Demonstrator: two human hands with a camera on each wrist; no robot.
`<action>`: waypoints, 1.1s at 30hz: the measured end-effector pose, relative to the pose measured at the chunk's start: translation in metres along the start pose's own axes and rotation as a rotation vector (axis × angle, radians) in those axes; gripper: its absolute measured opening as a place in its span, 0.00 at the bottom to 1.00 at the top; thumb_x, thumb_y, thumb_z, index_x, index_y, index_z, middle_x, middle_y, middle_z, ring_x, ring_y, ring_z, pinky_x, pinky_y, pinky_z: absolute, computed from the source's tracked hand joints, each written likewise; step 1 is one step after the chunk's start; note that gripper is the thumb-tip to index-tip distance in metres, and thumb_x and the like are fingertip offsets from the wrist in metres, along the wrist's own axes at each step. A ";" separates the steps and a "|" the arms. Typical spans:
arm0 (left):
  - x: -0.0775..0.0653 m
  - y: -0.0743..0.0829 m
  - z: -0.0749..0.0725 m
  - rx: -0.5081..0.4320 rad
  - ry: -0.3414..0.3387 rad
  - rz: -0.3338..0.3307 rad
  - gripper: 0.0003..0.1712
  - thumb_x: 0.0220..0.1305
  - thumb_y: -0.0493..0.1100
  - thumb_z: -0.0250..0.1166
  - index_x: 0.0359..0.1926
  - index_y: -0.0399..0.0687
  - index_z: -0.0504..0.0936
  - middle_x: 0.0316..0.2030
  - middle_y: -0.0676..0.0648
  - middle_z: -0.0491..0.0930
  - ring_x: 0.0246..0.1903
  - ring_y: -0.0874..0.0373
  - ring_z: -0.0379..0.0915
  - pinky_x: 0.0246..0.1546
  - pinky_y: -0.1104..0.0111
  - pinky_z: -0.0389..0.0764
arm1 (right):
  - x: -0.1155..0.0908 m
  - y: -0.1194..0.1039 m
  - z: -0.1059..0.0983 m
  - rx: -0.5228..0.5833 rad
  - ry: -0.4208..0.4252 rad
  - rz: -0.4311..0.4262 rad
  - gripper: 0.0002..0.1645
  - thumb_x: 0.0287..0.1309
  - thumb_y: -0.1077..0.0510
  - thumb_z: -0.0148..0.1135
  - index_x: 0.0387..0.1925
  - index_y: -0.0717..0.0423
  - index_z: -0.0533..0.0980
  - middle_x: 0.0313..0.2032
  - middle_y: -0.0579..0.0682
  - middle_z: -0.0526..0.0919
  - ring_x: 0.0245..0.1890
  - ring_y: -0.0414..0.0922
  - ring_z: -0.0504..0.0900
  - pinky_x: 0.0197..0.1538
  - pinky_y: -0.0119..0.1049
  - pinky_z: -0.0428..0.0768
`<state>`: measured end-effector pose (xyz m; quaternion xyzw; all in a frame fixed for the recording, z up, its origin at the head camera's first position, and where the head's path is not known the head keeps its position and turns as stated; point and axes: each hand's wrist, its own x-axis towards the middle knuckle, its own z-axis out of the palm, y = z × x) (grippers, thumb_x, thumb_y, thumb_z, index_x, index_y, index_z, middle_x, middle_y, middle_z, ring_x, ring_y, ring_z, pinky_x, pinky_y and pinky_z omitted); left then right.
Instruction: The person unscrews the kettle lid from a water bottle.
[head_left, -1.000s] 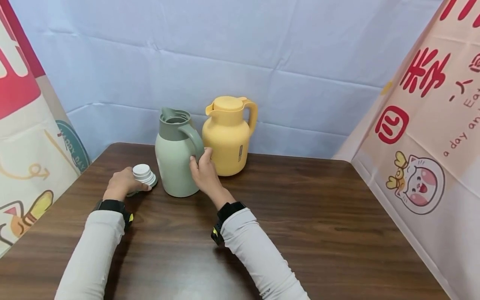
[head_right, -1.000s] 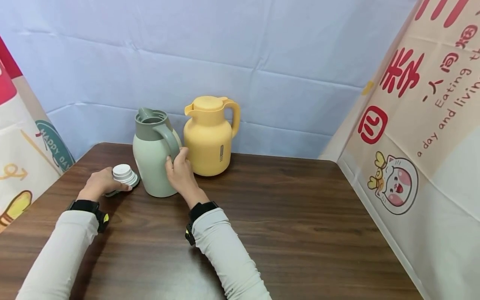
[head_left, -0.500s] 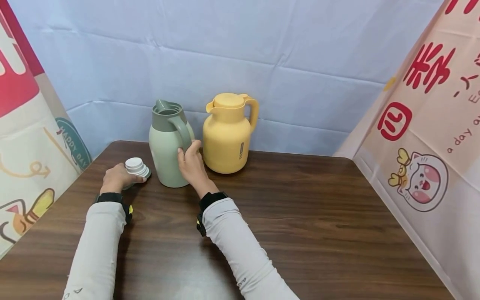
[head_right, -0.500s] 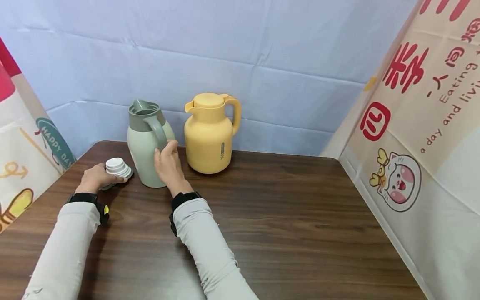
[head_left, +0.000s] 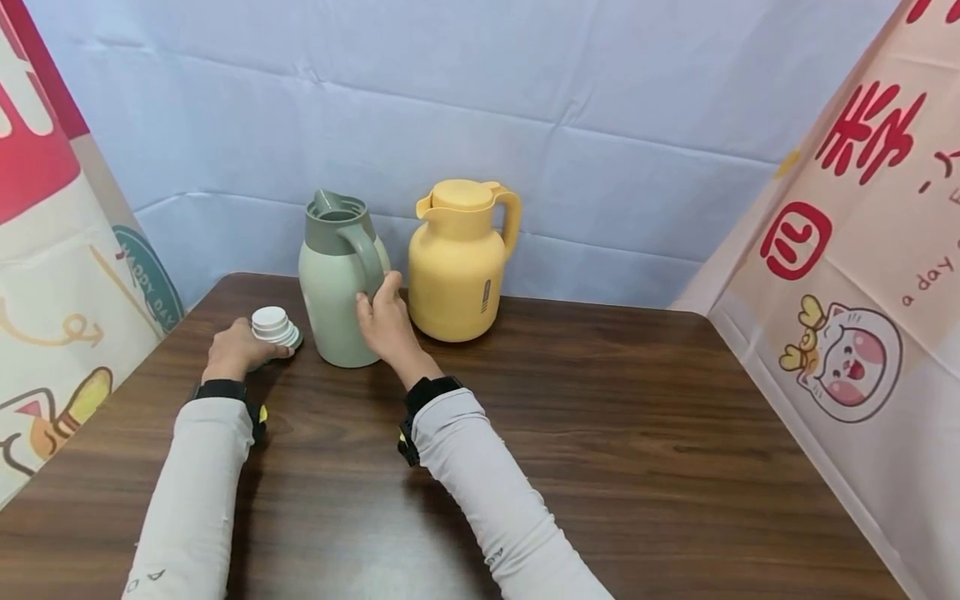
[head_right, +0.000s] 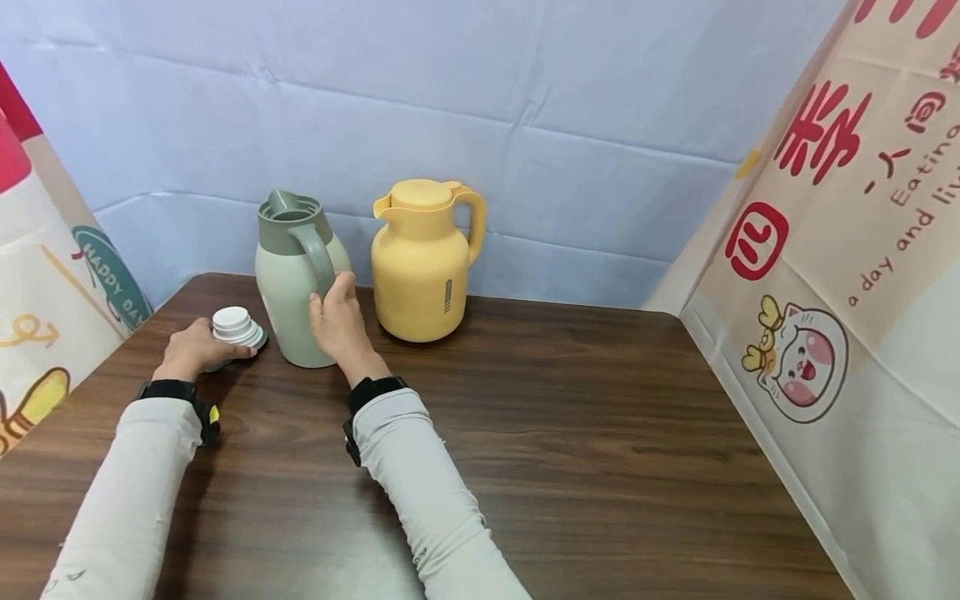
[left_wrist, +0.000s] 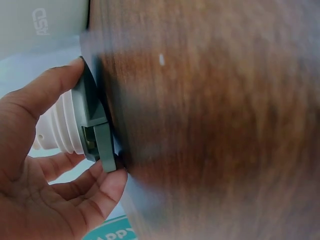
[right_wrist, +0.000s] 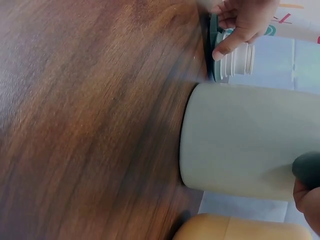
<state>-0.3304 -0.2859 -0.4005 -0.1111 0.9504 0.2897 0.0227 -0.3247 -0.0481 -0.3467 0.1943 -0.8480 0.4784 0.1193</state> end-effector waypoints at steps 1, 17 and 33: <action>0.000 0.000 0.000 -0.003 0.000 -0.003 0.53 0.51 0.55 0.67 0.60 0.18 0.53 0.50 0.20 0.61 0.49 0.26 0.59 0.48 0.42 0.65 | 0.000 0.000 -0.001 -0.001 -0.007 -0.004 0.18 0.69 0.57 0.45 0.51 0.61 0.52 0.42 0.60 0.70 0.37 0.49 0.74 0.38 0.37 0.73; -0.008 0.011 0.001 0.040 -0.005 -0.011 0.55 0.51 0.60 0.66 0.59 0.19 0.53 0.47 0.19 0.61 0.46 0.26 0.61 0.42 0.42 0.68 | -0.001 0.003 -0.019 -0.059 -0.127 -0.044 0.25 0.67 0.52 0.49 0.55 0.63 0.54 0.49 0.57 0.65 0.49 0.47 0.67 0.49 0.38 0.68; -0.045 0.031 -0.004 0.109 0.104 0.102 0.49 0.51 0.54 0.67 0.58 0.21 0.56 0.41 0.24 0.60 0.40 0.26 0.63 0.30 0.43 0.68 | -0.010 0.025 -0.071 -0.290 -0.167 -0.101 0.29 0.61 0.51 0.57 0.60 0.59 0.63 0.58 0.56 0.66 0.58 0.48 0.64 0.56 0.43 0.65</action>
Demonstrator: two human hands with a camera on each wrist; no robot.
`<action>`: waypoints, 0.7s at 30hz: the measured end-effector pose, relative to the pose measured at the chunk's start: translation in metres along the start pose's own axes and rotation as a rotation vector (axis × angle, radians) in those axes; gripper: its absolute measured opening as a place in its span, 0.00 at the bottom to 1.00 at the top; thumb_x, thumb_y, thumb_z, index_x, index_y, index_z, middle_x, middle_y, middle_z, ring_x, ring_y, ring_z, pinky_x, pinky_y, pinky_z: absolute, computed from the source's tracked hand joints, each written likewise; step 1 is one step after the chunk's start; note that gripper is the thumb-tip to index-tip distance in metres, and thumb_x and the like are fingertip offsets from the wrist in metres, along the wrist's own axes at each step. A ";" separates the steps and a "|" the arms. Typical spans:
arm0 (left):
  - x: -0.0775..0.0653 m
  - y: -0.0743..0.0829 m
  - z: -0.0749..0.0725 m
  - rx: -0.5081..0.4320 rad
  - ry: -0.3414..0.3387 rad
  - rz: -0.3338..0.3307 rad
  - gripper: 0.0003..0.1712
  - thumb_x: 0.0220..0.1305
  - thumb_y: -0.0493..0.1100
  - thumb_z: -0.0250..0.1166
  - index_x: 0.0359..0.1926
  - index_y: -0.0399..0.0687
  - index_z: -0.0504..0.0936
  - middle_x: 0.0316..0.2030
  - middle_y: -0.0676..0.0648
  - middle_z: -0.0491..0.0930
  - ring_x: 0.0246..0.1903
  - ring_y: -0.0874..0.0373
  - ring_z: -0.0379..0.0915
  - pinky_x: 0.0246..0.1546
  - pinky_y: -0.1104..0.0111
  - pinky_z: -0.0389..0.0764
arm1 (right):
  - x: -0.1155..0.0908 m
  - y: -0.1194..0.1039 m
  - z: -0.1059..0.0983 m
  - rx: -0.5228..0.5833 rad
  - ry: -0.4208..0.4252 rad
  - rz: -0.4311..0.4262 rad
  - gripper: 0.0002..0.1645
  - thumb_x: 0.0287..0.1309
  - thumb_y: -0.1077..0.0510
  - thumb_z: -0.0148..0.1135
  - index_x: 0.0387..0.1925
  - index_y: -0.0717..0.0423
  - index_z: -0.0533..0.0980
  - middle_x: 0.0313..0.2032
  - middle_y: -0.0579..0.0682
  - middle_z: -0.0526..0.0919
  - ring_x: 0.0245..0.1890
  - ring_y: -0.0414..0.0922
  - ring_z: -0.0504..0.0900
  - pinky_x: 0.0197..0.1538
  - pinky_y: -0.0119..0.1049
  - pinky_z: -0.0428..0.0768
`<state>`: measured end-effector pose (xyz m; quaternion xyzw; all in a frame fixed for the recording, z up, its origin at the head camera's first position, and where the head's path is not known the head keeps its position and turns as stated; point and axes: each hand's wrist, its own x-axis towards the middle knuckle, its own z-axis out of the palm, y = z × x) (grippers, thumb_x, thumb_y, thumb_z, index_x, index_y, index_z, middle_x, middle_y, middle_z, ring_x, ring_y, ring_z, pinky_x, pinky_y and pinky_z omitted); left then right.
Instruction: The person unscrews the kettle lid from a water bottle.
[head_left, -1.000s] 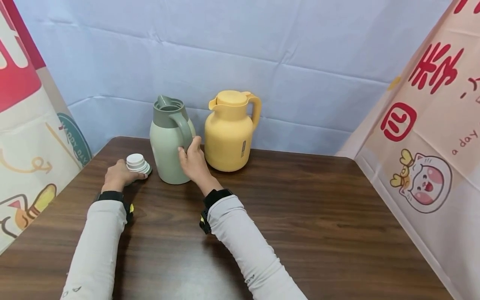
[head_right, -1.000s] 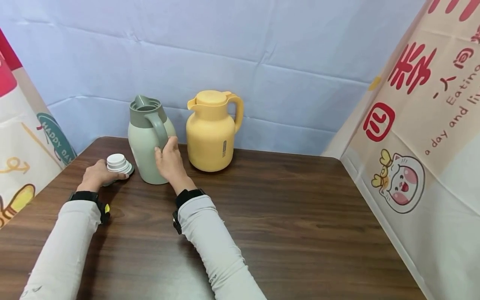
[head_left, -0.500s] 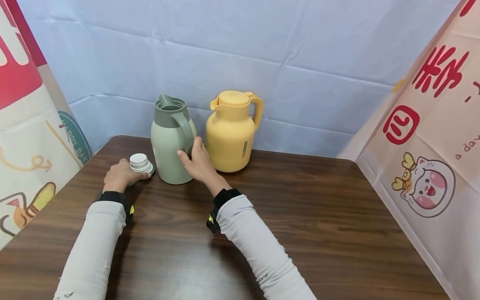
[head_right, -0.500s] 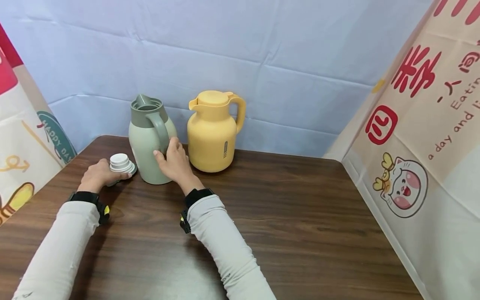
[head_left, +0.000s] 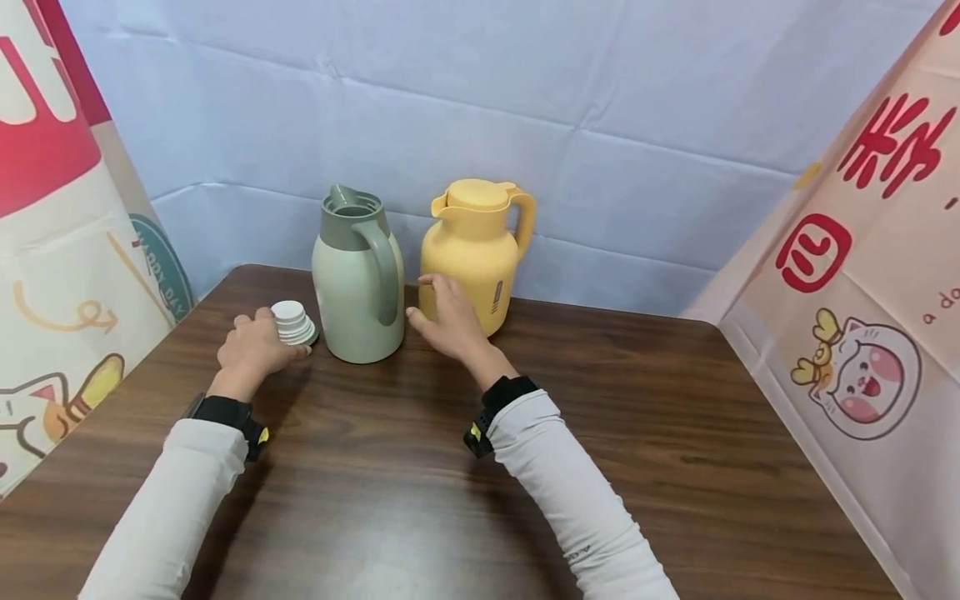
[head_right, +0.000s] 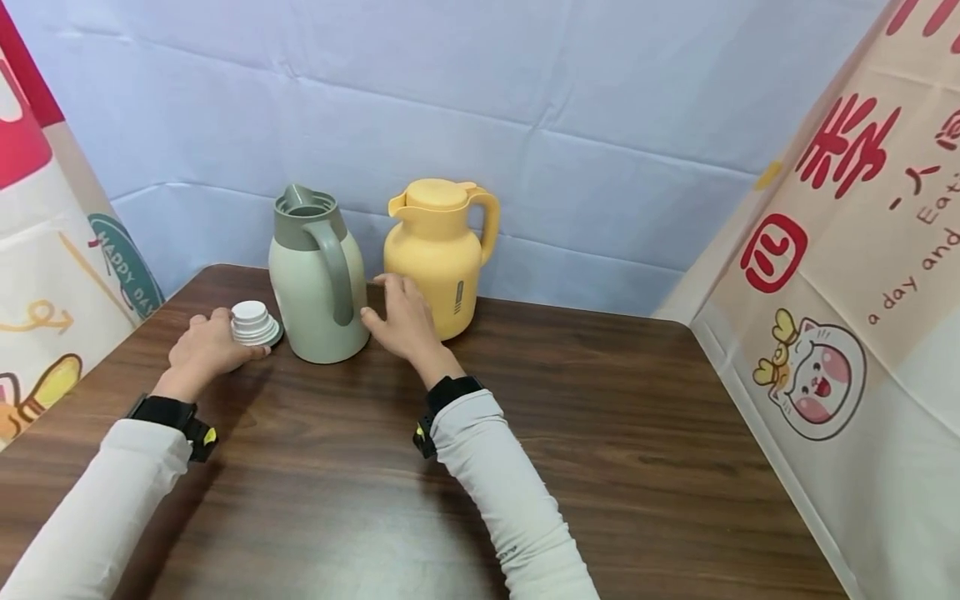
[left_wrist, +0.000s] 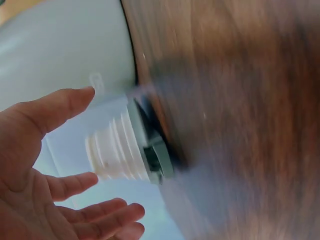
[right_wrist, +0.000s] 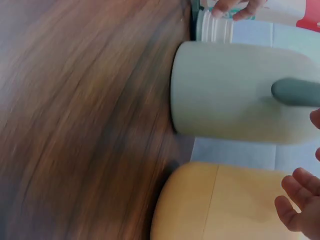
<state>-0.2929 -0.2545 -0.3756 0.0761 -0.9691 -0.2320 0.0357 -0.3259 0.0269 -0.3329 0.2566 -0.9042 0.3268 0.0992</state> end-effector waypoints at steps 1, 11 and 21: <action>-0.002 0.002 0.001 0.001 0.005 0.003 0.48 0.51 0.54 0.67 0.58 0.22 0.56 0.42 0.24 0.60 0.40 0.26 0.63 0.30 0.43 0.69 | -0.001 0.002 -0.002 -0.004 0.010 0.005 0.29 0.61 0.52 0.57 0.60 0.58 0.63 0.58 0.56 0.65 0.58 0.48 0.64 0.56 0.43 0.65; -0.018 0.023 0.012 0.066 -0.027 0.074 0.43 0.51 0.57 0.68 0.56 0.28 0.65 0.46 0.23 0.65 0.43 0.27 0.66 0.31 0.43 0.71 | -0.008 0.026 -0.025 -0.040 0.219 0.016 0.26 0.59 0.56 0.59 0.57 0.60 0.65 0.51 0.59 0.67 0.50 0.51 0.68 0.48 0.44 0.68; -0.027 0.031 0.024 0.107 -0.053 0.205 0.37 0.50 0.55 0.69 0.55 0.36 0.70 0.43 0.32 0.71 0.43 0.35 0.69 0.34 0.44 0.71 | -0.005 0.042 -0.039 -0.034 0.299 0.080 0.27 0.57 0.56 0.60 0.56 0.61 0.64 0.47 0.59 0.64 0.45 0.52 0.65 0.43 0.44 0.68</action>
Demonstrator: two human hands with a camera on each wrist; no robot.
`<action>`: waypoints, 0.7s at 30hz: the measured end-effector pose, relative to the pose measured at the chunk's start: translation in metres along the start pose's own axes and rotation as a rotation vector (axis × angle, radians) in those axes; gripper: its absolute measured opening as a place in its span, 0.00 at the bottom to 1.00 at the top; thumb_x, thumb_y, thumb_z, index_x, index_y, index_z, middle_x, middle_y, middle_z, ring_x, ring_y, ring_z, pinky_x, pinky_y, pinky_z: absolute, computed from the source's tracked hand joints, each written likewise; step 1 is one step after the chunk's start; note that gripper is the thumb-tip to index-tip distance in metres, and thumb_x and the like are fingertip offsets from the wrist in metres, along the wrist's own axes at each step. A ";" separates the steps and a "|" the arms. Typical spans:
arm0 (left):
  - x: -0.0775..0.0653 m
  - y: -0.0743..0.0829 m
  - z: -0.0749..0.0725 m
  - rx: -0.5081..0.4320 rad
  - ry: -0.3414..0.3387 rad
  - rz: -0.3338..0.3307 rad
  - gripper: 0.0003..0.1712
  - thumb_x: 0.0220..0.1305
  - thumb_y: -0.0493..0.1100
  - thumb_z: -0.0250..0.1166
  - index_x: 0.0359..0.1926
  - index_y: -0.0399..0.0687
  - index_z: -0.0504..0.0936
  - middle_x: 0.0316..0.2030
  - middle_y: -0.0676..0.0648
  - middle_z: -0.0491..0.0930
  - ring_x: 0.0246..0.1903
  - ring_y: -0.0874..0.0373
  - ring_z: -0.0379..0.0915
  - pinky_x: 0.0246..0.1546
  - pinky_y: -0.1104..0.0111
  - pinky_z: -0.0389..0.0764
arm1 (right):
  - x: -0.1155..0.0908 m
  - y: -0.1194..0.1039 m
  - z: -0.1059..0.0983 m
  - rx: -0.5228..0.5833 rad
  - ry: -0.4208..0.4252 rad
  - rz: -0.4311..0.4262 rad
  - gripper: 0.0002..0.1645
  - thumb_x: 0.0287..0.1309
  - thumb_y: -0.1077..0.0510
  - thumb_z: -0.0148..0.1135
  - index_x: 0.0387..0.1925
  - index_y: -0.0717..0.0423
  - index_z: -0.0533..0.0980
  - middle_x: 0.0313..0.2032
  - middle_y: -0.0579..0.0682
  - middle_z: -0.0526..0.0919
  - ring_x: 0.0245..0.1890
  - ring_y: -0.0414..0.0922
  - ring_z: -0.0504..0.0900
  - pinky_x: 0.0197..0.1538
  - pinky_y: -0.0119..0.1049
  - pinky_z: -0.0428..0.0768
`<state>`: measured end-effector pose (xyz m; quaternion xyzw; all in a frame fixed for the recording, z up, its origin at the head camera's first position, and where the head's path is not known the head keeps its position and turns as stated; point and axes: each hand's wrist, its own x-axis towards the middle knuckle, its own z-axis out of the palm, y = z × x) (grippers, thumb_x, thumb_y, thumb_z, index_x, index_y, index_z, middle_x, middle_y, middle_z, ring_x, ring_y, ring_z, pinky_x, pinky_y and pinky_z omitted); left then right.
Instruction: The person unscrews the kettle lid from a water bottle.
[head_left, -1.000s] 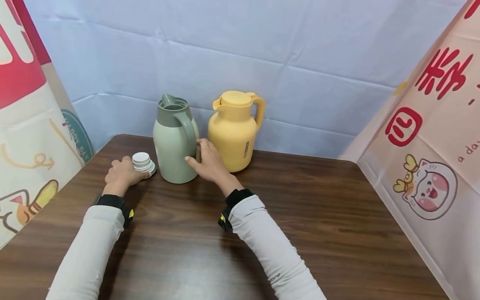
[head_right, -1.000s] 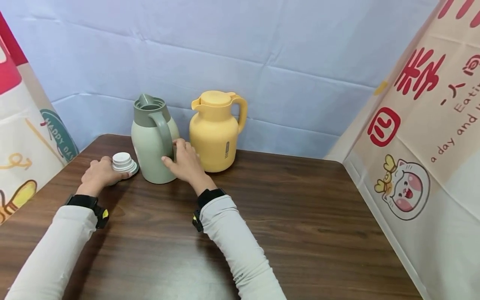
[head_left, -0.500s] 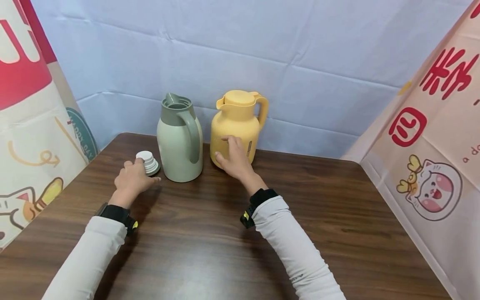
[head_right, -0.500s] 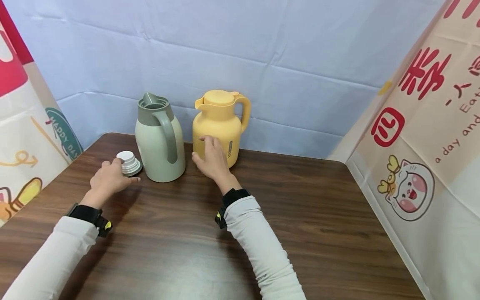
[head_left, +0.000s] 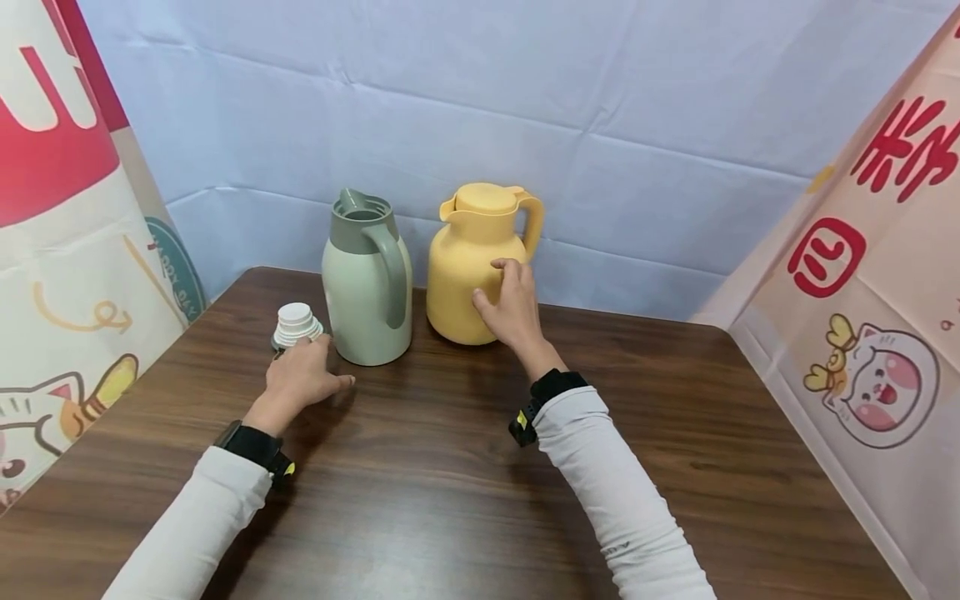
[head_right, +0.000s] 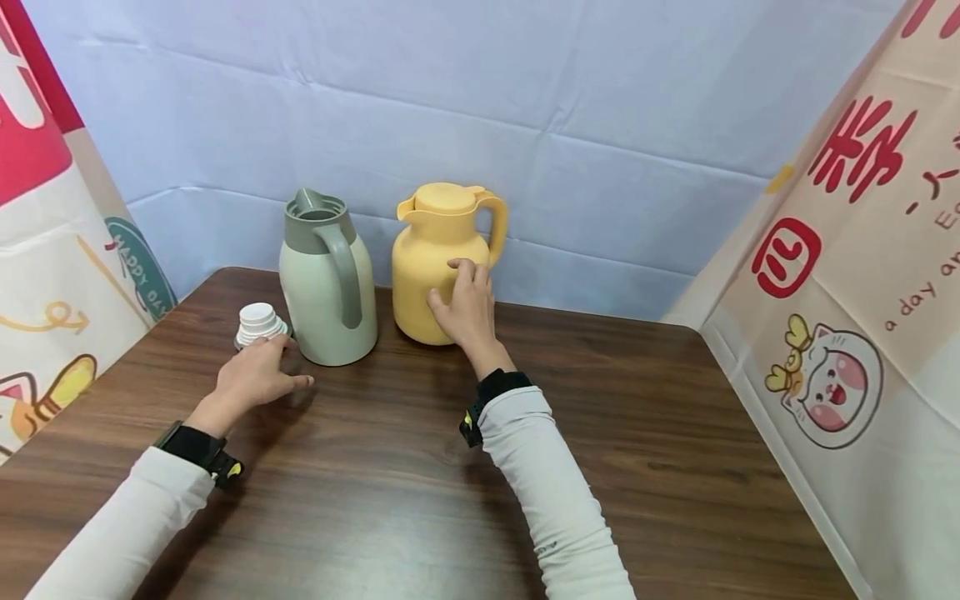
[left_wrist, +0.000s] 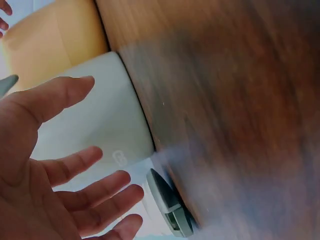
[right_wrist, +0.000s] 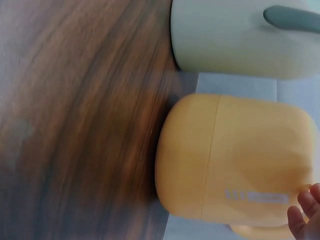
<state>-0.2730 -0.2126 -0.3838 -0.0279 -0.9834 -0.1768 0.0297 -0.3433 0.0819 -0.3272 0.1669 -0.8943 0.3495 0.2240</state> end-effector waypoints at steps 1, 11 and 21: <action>0.000 0.000 0.001 0.014 -0.004 0.018 0.37 0.50 0.55 0.69 0.54 0.36 0.71 0.42 0.33 0.71 0.43 0.36 0.70 0.34 0.44 0.71 | 0.001 0.001 -0.001 -0.003 0.004 0.004 0.27 0.57 0.56 0.60 0.56 0.61 0.63 0.46 0.59 0.63 0.45 0.52 0.64 0.43 0.45 0.68; -0.004 0.012 0.008 0.057 -0.069 0.165 0.39 0.49 0.57 0.69 0.56 0.38 0.71 0.46 0.36 0.72 0.43 0.38 0.71 0.33 0.46 0.73 | 0.013 0.016 -0.001 0.011 0.019 0.092 0.32 0.55 0.56 0.60 0.59 0.59 0.62 0.52 0.61 0.61 0.49 0.53 0.64 0.49 0.45 0.68; -0.001 0.039 0.020 -0.029 -0.141 0.324 0.36 0.49 0.56 0.70 0.57 0.44 0.73 0.49 0.41 0.72 0.47 0.45 0.71 0.43 0.50 0.72 | 0.036 0.029 -0.013 0.157 -0.013 0.238 0.41 0.55 0.50 0.57 0.67 0.59 0.54 0.60 0.62 0.57 0.58 0.53 0.62 0.57 0.46 0.65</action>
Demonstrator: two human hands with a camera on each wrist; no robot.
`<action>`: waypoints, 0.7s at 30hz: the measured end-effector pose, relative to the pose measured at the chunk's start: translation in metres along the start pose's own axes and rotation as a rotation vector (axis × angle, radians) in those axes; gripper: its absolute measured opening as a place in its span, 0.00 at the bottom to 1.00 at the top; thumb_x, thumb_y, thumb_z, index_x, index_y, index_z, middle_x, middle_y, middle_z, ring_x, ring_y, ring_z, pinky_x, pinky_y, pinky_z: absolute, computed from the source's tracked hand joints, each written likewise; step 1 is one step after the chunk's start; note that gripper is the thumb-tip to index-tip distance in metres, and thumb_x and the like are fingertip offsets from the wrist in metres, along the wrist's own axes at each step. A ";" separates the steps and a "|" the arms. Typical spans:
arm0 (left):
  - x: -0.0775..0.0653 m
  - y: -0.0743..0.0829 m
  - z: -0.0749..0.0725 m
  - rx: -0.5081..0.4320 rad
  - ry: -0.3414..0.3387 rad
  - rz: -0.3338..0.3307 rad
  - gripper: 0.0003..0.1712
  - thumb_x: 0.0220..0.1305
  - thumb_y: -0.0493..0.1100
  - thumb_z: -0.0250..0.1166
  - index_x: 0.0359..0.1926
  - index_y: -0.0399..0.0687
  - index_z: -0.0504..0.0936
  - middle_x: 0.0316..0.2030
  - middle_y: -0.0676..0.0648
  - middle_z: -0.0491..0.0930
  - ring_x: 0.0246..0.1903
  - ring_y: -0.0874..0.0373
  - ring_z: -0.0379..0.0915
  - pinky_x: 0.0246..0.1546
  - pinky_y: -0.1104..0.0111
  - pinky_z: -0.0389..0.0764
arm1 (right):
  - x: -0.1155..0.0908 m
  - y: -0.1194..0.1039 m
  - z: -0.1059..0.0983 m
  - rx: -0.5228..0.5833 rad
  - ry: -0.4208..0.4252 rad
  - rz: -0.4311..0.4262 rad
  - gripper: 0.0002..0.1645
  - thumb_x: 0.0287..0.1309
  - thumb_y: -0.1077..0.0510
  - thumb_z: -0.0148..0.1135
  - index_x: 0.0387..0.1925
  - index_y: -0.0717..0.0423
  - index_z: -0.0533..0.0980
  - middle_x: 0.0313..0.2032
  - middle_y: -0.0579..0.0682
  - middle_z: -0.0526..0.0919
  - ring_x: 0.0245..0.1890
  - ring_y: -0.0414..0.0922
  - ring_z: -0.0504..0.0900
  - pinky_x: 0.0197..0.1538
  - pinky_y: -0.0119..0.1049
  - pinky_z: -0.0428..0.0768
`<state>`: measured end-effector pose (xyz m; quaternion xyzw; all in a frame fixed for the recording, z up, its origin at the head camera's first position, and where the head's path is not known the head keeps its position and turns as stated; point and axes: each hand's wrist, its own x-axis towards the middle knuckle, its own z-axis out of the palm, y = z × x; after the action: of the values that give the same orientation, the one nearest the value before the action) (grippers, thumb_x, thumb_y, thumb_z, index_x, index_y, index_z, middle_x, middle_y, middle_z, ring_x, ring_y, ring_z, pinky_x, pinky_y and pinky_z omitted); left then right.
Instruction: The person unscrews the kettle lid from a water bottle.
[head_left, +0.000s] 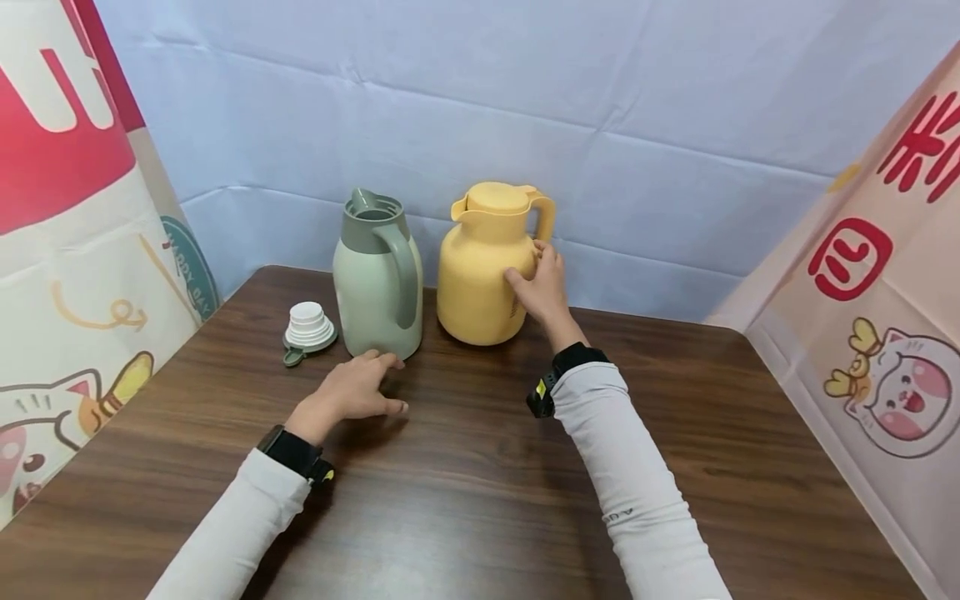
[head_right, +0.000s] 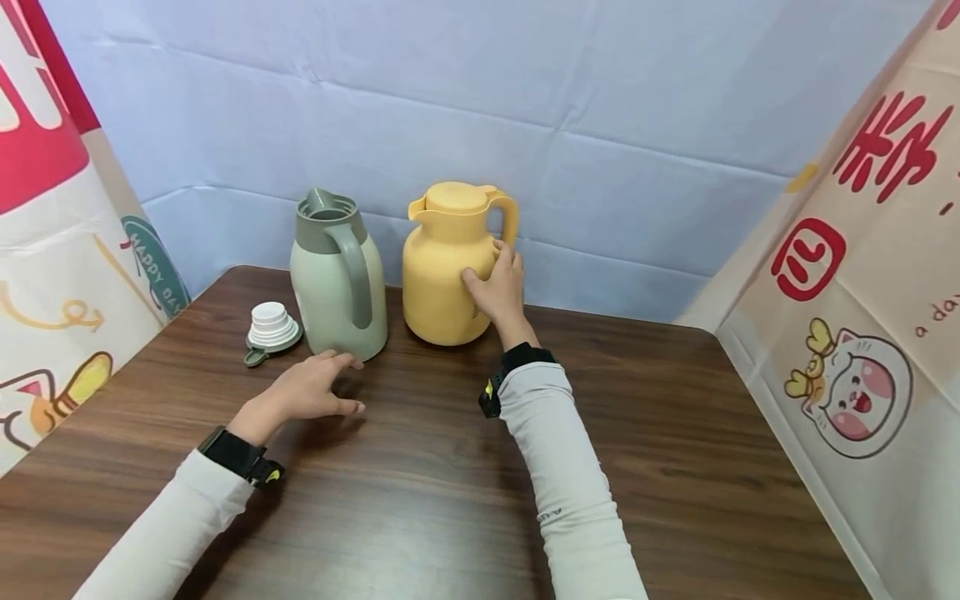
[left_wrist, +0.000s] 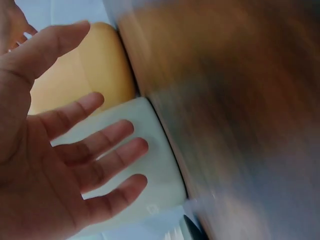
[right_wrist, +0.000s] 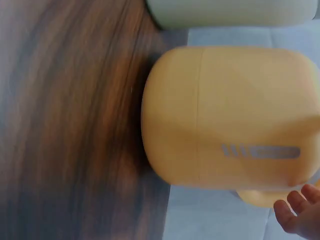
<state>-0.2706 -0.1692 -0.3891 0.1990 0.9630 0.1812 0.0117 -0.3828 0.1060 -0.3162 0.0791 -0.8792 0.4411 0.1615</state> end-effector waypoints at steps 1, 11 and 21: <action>0.002 0.002 0.001 -0.005 -0.001 0.012 0.36 0.49 0.56 0.70 0.56 0.45 0.73 0.49 0.42 0.72 0.47 0.46 0.71 0.43 0.50 0.72 | 0.002 0.001 -0.001 0.003 -0.006 0.005 0.42 0.55 0.49 0.57 0.67 0.59 0.53 0.61 0.61 0.57 0.59 0.53 0.61 0.57 0.46 0.65; 0.022 0.019 0.011 0.030 -0.020 0.073 0.34 0.50 0.57 0.70 0.55 0.46 0.75 0.49 0.43 0.72 0.49 0.48 0.70 0.45 0.53 0.72 | 0.014 0.000 0.003 -0.063 -0.093 0.004 0.58 0.49 0.32 0.60 0.71 0.55 0.46 0.66 0.59 0.51 0.64 0.52 0.53 0.61 0.49 0.58; 0.042 0.040 0.019 0.053 -0.048 0.157 0.33 0.50 0.57 0.69 0.55 0.49 0.75 0.49 0.46 0.72 0.47 0.49 0.71 0.46 0.56 0.72 | 0.026 0.000 0.011 -0.069 -0.072 0.035 0.73 0.35 0.25 0.65 0.73 0.50 0.38 0.69 0.57 0.45 0.68 0.53 0.45 0.62 0.51 0.55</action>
<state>-0.2918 -0.1119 -0.3906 0.2784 0.9483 0.1513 0.0152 -0.4095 0.0972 -0.3136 0.0739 -0.9004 0.4103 0.1245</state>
